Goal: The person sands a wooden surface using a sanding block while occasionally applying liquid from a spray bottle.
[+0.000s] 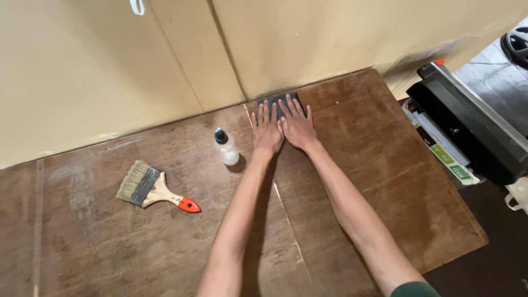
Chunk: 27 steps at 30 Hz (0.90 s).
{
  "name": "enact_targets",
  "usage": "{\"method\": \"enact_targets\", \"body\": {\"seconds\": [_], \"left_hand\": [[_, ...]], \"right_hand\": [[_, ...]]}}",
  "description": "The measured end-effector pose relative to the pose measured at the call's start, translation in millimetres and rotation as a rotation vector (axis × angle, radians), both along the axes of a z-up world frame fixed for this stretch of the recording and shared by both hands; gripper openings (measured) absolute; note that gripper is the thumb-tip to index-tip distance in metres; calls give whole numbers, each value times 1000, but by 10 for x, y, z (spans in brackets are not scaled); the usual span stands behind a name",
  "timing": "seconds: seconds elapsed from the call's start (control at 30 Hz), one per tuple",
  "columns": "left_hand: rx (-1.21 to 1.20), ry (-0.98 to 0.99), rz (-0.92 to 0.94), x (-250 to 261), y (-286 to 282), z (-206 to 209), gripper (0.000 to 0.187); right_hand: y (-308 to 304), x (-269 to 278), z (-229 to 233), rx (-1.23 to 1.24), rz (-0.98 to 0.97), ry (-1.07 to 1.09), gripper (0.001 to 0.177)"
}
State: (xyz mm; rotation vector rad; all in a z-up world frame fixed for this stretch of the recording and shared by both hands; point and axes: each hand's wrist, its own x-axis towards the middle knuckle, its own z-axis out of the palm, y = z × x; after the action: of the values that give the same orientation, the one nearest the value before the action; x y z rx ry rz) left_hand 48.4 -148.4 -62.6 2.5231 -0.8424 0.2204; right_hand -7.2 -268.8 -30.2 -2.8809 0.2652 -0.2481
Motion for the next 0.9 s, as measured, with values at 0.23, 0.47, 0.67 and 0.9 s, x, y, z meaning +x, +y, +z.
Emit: {"method": "enact_targets", "body": {"seconds": [0.23,0.47,0.67,0.9], "left_hand": [[-8,-39,2,-649,323,-14,63],[-1,-41,-36,-2019,875,247,66],[14,15,-134,-2966,1314,422,66],[1,24,-169,-2935,1299,405,62]], "right_hand": [[291,-668,14,26,47,2,61],[730,-1961,69,-11,102,-18,64],[1167,-2980,181,20,44,-32,66],[1144,-2941,155,-39,13,-36,64]]}}
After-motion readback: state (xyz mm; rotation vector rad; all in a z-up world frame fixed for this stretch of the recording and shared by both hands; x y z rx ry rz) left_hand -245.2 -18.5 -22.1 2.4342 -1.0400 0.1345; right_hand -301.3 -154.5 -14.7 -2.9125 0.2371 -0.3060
